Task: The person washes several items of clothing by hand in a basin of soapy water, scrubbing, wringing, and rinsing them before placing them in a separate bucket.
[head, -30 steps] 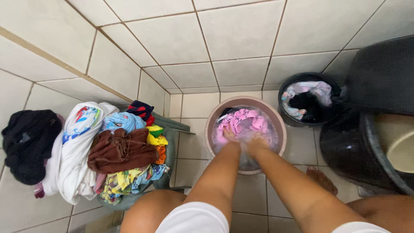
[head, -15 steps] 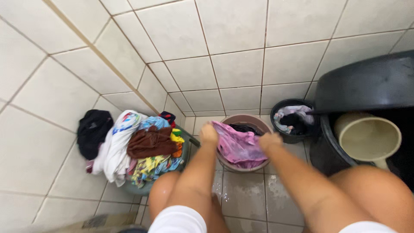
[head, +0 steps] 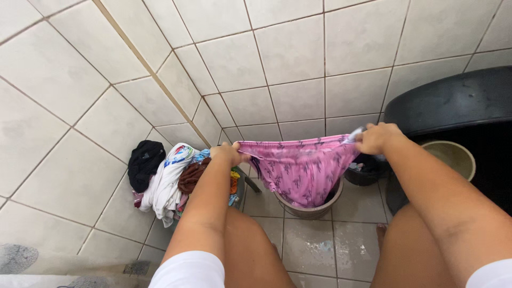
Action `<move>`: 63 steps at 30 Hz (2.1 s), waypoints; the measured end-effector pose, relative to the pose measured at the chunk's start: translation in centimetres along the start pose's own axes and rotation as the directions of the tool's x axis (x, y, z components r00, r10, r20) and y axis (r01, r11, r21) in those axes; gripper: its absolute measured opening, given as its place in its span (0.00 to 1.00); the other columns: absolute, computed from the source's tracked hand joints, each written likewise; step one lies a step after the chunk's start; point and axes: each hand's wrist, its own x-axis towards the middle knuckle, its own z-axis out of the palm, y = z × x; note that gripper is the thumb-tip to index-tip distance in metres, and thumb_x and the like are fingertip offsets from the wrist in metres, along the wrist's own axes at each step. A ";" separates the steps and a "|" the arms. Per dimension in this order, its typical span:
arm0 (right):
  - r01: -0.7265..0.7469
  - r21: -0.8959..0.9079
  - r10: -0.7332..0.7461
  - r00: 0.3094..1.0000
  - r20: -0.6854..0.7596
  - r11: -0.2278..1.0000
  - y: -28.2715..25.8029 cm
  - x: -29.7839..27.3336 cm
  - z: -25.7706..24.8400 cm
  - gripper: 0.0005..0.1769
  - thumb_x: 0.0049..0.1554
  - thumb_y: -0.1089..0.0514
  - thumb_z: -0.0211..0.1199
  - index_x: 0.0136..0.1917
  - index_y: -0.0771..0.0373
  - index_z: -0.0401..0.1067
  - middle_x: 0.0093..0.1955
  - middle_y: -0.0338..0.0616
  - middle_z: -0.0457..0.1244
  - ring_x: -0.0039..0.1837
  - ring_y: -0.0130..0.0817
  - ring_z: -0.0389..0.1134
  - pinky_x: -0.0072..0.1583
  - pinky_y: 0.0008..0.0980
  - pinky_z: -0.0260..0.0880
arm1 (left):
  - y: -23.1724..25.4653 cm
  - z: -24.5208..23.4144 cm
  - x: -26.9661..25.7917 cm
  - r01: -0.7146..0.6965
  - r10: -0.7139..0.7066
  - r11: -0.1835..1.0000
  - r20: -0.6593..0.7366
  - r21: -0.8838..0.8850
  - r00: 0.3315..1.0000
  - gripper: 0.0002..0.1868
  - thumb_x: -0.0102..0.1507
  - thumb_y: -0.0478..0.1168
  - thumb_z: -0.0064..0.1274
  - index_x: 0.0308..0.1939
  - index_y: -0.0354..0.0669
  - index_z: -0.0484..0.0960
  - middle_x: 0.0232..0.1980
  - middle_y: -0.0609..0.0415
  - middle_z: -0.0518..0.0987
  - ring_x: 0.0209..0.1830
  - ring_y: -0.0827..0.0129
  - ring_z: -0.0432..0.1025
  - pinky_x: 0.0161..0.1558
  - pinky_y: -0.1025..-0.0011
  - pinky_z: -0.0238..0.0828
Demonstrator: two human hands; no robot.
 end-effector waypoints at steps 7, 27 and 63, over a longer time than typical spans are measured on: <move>0.260 0.484 -0.013 0.890 -0.457 0.835 2.9 6.4 6.3 0.17 0.45 0.45 0.75 0.44 0.57 0.81 0.54 0.46 0.71 0.55 0.46 0.73 0.59 0.42 0.76 | -4.3 7.5 7.2 -0.378 0.222 0.515 -0.306 -0.770 0.926 0.22 0.57 0.45 0.65 0.51 0.35 0.88 0.42 0.45 0.86 0.40 0.62 0.80 0.43 0.64 0.78; 0.499 0.837 0.562 0.769 -0.306 -0.226 -15.1 9.8 3.9 0.33 0.44 0.59 0.81 0.58 0.66 0.68 0.49 0.44 0.70 0.49 0.31 0.71 0.51 0.30 0.73 | 17.0 2.7 -1.2 -0.082 0.249 -0.604 -0.286 -0.793 0.925 0.39 0.55 0.40 0.54 0.67 0.58 0.54 0.64 0.59 0.72 0.65 0.65 0.66 0.64 0.64 0.64; -0.408 0.312 -0.457 0.884 -0.100 -0.858 -15.7 -0.1 7.3 0.56 0.50 0.12 0.36 0.77 0.50 0.57 0.76 0.57 0.56 0.72 0.72 0.56 0.62 0.84 0.55 | 17.8 -7.1 -3.7 -0.497 0.877 0.049 -0.200 -0.866 0.437 0.38 0.41 0.27 0.70 0.56 0.39 0.78 0.56 0.53 0.81 0.59 0.65 0.75 0.64 0.67 0.73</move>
